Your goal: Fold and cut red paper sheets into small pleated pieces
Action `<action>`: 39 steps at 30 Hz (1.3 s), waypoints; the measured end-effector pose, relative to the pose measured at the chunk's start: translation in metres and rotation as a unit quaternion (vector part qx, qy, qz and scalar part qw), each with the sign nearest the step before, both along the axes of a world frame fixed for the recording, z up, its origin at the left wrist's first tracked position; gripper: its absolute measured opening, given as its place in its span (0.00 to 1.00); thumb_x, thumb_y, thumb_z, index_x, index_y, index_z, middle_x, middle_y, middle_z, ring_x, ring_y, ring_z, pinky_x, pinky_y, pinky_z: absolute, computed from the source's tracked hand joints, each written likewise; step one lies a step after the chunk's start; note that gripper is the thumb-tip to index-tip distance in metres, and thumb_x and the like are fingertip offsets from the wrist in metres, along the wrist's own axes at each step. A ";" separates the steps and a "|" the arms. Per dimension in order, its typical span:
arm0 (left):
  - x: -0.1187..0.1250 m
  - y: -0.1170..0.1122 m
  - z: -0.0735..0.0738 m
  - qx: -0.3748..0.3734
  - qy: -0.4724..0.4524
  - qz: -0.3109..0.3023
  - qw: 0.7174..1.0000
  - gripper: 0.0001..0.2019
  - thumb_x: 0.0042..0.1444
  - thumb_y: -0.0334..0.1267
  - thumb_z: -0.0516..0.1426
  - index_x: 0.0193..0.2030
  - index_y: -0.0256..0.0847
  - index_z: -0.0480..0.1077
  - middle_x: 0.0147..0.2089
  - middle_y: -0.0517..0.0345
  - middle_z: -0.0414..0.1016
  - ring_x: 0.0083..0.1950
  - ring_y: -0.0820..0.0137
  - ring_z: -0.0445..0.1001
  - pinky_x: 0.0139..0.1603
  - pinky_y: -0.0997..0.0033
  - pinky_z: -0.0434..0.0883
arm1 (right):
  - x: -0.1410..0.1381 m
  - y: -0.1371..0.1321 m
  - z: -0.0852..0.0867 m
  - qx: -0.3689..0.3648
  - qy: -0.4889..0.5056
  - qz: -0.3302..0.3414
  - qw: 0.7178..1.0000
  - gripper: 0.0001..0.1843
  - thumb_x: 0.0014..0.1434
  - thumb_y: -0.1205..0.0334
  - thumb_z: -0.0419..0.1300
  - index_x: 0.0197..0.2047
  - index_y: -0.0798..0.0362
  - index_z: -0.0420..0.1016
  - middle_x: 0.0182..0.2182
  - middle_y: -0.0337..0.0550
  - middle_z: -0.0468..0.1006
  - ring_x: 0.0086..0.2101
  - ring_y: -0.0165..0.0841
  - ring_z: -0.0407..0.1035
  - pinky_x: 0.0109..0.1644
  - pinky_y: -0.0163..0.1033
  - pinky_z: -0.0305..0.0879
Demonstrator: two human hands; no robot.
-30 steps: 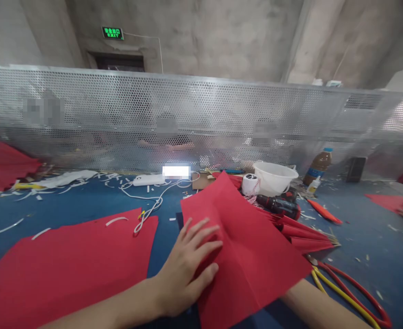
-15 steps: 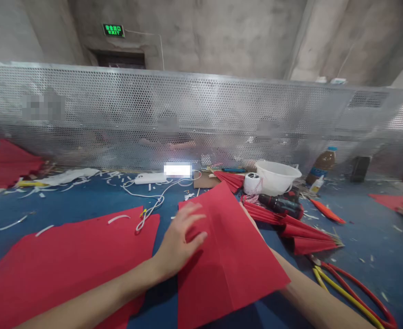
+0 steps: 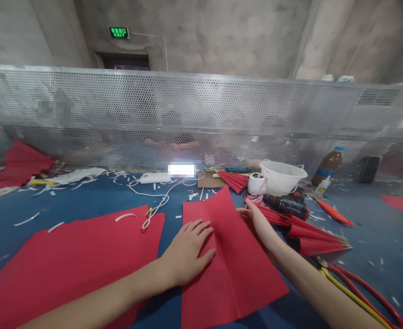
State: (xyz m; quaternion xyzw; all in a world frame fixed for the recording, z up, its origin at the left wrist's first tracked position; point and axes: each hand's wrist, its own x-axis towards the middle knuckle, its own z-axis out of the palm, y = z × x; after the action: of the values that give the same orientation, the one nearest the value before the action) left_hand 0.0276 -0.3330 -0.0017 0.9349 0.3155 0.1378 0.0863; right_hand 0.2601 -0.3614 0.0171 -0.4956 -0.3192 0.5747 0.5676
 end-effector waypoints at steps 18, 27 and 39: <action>-0.024 0.062 0.007 -0.071 -0.560 0.086 0.821 0.11 0.68 0.42 0.48 0.48 0.42 0.69 0.52 0.51 0.73 0.57 0.60 0.71 0.61 0.60 0.67 | -0.038 -0.031 -0.007 0.200 -0.637 0.203 0.717 0.31 0.69 0.42 0.53 0.69 0.48 0.64 0.72 0.51 0.55 0.70 0.48 0.49 0.72 0.63 0.43; -0.013 0.060 0.000 -0.047 -0.138 -0.097 0.985 0.19 0.70 0.42 0.50 0.64 0.44 0.68 0.68 0.51 0.69 0.70 0.61 0.64 0.71 0.58 0.60 | -0.038 -0.030 -0.011 0.204 -0.677 0.261 0.658 0.35 0.72 0.42 0.45 0.75 0.51 0.53 0.74 0.50 0.51 0.73 0.45 0.40 0.74 0.64 0.33; 0.031 0.084 0.002 0.047 -0.038 -0.056 0.997 0.19 0.68 0.33 0.48 0.57 0.40 0.76 0.59 0.51 0.78 0.62 0.61 0.71 0.64 0.58 0.68 | -0.034 -0.020 -0.017 0.237 -0.667 0.143 0.692 0.23 0.71 0.58 0.51 0.65 0.56 0.69 0.63 0.55 0.71 0.61 0.43 0.66 0.65 0.48 0.62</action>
State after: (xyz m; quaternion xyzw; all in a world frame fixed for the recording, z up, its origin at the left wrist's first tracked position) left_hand 0.0586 -0.2489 0.0007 0.9484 0.2519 0.1825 0.0618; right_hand 0.2260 -0.3813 0.0004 -0.5465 -0.8062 0.0723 0.2150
